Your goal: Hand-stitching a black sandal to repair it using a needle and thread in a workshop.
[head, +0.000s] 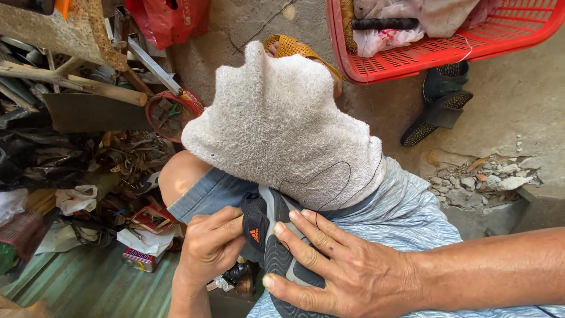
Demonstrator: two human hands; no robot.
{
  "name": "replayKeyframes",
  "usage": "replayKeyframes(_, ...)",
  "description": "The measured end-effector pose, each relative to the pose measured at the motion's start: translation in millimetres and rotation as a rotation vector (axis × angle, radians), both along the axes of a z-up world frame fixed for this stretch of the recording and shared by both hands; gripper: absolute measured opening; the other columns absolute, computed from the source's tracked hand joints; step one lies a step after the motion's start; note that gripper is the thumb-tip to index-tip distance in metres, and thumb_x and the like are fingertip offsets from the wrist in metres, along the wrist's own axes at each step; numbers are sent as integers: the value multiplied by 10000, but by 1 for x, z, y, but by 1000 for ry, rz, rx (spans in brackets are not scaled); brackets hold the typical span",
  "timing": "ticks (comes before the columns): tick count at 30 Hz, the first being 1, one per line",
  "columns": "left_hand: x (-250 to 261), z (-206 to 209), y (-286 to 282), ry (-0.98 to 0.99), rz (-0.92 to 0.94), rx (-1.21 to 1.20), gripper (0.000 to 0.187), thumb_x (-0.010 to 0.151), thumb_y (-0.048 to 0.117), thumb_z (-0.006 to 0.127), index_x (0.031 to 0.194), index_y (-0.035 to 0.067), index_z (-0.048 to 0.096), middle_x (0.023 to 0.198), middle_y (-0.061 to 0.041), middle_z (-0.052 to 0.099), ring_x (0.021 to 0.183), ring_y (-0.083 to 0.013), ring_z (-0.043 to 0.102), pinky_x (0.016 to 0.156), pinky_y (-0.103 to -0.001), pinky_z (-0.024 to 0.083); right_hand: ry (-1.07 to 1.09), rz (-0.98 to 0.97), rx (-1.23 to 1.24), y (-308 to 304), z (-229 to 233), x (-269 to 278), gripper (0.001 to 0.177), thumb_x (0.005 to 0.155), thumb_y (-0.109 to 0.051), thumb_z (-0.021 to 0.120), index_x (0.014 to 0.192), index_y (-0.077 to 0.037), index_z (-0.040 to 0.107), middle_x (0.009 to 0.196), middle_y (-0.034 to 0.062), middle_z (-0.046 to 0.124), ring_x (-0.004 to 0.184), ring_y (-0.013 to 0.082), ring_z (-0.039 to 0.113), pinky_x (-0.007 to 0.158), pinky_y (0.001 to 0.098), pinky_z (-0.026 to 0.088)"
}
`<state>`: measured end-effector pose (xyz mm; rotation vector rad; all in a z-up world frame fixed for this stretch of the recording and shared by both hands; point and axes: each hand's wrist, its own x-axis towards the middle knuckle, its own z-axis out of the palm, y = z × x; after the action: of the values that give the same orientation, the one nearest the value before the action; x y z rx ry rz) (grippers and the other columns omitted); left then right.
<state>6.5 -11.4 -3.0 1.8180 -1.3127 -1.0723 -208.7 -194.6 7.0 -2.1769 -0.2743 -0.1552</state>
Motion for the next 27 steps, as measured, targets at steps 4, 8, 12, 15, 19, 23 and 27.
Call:
replayKeyframes(4,-1,-4,-3,17,15,-12,126,906,-76,603,948,9,687,784,-71,563,565,-208,456,489,-293,374,3,8,2,0,1,0,385,1119,-127,317,1467,-135,480,1396,401,512,1295,605,549,1088,636,485)
replayKeyframes(8,-4,-7,-3,43,59,-46,189,869,-131,574,937,5,687,769,-75,578,560,-209,466,490,-296,385,0,4,-5,2,1,-1,394,1111,-105,318,1467,-136,483,1396,396,516,1292,602,553,1085,631,491)
replayKeyframes(12,-20,-8,22,26,216,-97,125,901,-117,573,941,-36,660,789,-120,639,602,-241,582,554,-310,490,-19,12,6,11,5,5,395,1117,-120,311,1468,-137,491,1429,399,484,1326,602,526,1097,635,481)
replayKeyframes(15,-34,-2,34,-141,312,-20,219,763,-197,446,732,10,510,645,-62,457,539,-212,428,488,-325,359,-48,59,24,20,2,14,430,1101,-88,286,1500,-118,444,1432,403,481,1327,616,520,1097,641,475)
replayKeyframes(19,-55,1,37,-55,558,96,219,979,-62,427,950,2,634,837,-77,636,736,-195,600,673,-324,496,-56,60,15,30,-1,19,375,1117,-113,321,1458,-125,477,1438,391,476,1334,589,523,1108,628,482)
replayKeyframes(23,-61,-13,41,-4,532,45,210,989,-87,397,933,1,579,789,-61,530,680,-178,500,615,-314,432,-31,-11,91,32,-5,18,329,1091,-233,528,1390,-99,551,1424,407,481,1334,566,546,1118,604,503)
replayKeyframes(27,-58,-24,44,-197,427,51,243,971,-95,402,775,47,414,696,-52,403,577,-188,383,527,-343,331,-11,-17,103,33,-4,19,339,1096,-201,498,1418,-98,528,1451,426,444,1368,578,511,1147,606,480)
